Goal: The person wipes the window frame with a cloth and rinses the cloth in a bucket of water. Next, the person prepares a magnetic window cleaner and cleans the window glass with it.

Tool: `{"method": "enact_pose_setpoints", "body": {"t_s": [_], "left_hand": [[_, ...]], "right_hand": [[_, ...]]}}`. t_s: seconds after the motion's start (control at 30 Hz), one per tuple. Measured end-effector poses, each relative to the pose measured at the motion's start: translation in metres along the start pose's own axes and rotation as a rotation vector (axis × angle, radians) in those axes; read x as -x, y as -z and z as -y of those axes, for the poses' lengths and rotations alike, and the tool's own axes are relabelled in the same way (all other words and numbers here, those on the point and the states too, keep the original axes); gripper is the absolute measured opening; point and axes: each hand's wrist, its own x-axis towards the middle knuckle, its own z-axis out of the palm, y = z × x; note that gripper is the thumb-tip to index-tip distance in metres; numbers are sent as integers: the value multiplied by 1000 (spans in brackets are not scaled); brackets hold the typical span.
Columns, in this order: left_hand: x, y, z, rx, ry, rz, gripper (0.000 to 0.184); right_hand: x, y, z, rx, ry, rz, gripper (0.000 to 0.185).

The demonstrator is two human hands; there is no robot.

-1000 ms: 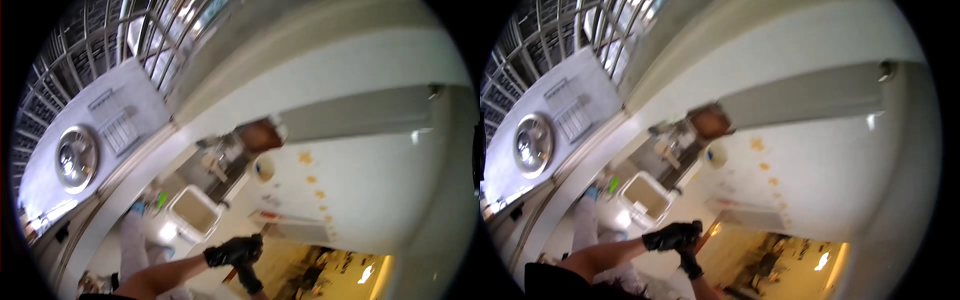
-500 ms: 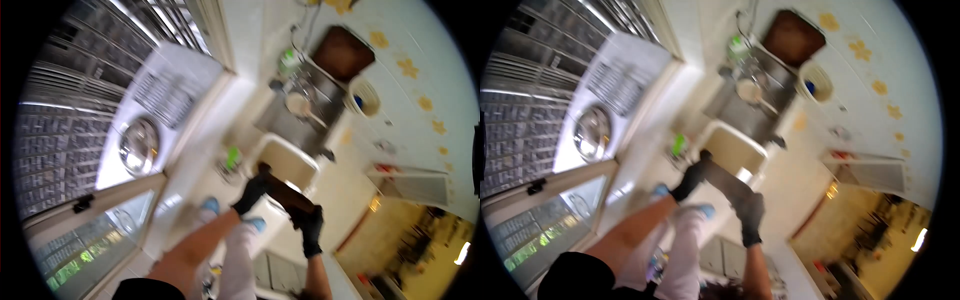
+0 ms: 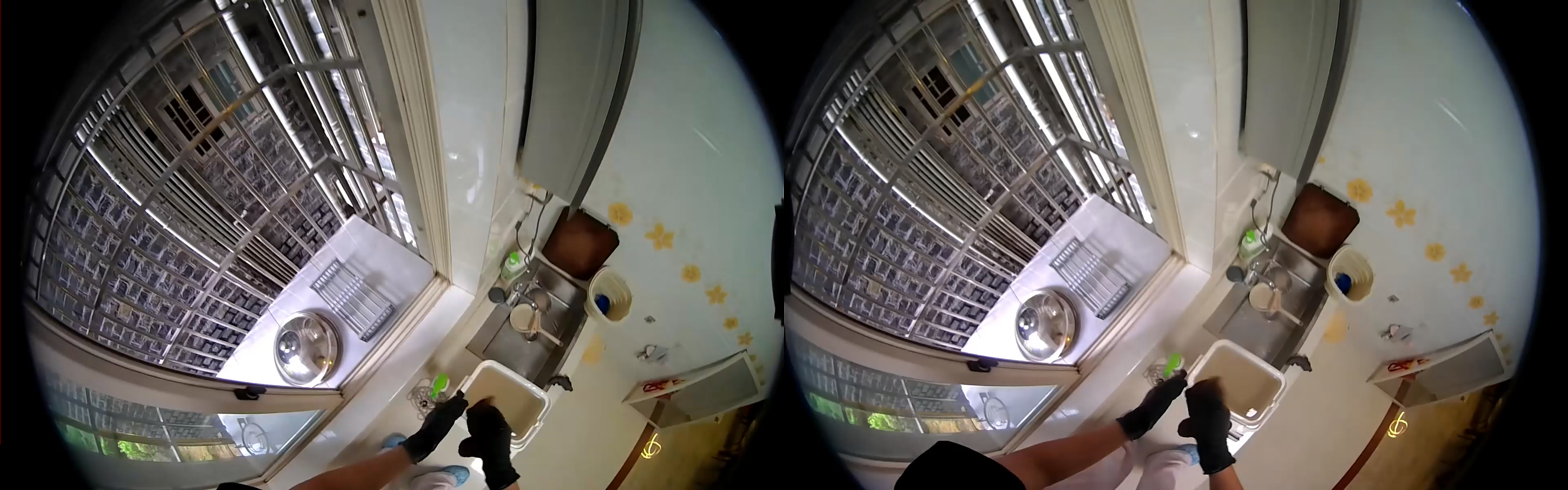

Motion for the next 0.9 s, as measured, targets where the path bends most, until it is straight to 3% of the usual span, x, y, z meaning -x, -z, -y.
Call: {"method": "enact_pose_setpoints", "body": {"t_s": [0.03,0.1,0.13,0.17,0.23,0.27,0.3,0.37,0.4,0.43,0.5,0.53,0.57,0.63,0.67,0.7,0.73,0.77,0.8,0.83,0.9], "left_hand": [[7,-2,-12,-287,-73,-71,33],[32,-4,-61,-752,-495,-76,27],[28,9,-56,-576,-449,-47,25],[27,20,-63,-628,-574,-79,23],[33,18,-121,-838,-699,-146,22],[21,30,-134,-424,-618,-15,23],[7,41,-143,-13,-517,121,25],[10,33,-200,-524,-668,-82,32],[9,30,-226,-611,-839,-87,41],[5,25,-250,-696,-1009,-93,52],[-5,13,-298,-591,-1072,-44,66],[3,-1,-322,-254,-945,70,61],[-15,-5,-328,-219,-944,90,61],[-54,-6,-342,-188,-841,204,57],[-69,-13,-359,377,-536,441,50],[-81,-17,-376,404,-538,478,50],[-93,-18,-397,124,-682,392,45],[-102,-22,-417,-153,-817,289,41],[-106,-28,-441,122,-912,358,37],[-111,-32,-467,75,-990,295,37],[-107,-42,-526,289,-986,462,38]], "right_hand": [[2,-1,16,-344,-238,-49,11],[-24,24,52,-806,-580,3,9],[-44,34,67,-636,-363,-70,9],[-62,43,79,-456,-148,-139,10],[-99,47,90,-619,-139,-186,10],[-125,62,110,-580,-1,-178,9],[-146,76,134,-708,-27,-122,6],[-190,83,160,-466,251,-117,8],[-211,85,172,-601,124,-30,10],[-238,88,178,-292,372,-64,12],[-293,90,198,-377,367,-79,13],[-320,91,208,-279,366,-79,12],[-348,90,219,-137,545,-190,10],[-393,84,221,-381,246,-40,30],[-413,86,228,-342,242,-50,30],[-435,89,236,-434,54,-44,26],[-461,93,247,-526,-122,-43,22],[-485,99,257,-484,-110,-55,22],[-509,106,268,-370,69,-192,15],[-532,112,278,-257,246,-325,8],[-588,141,270,59,766,-520,9]]}}
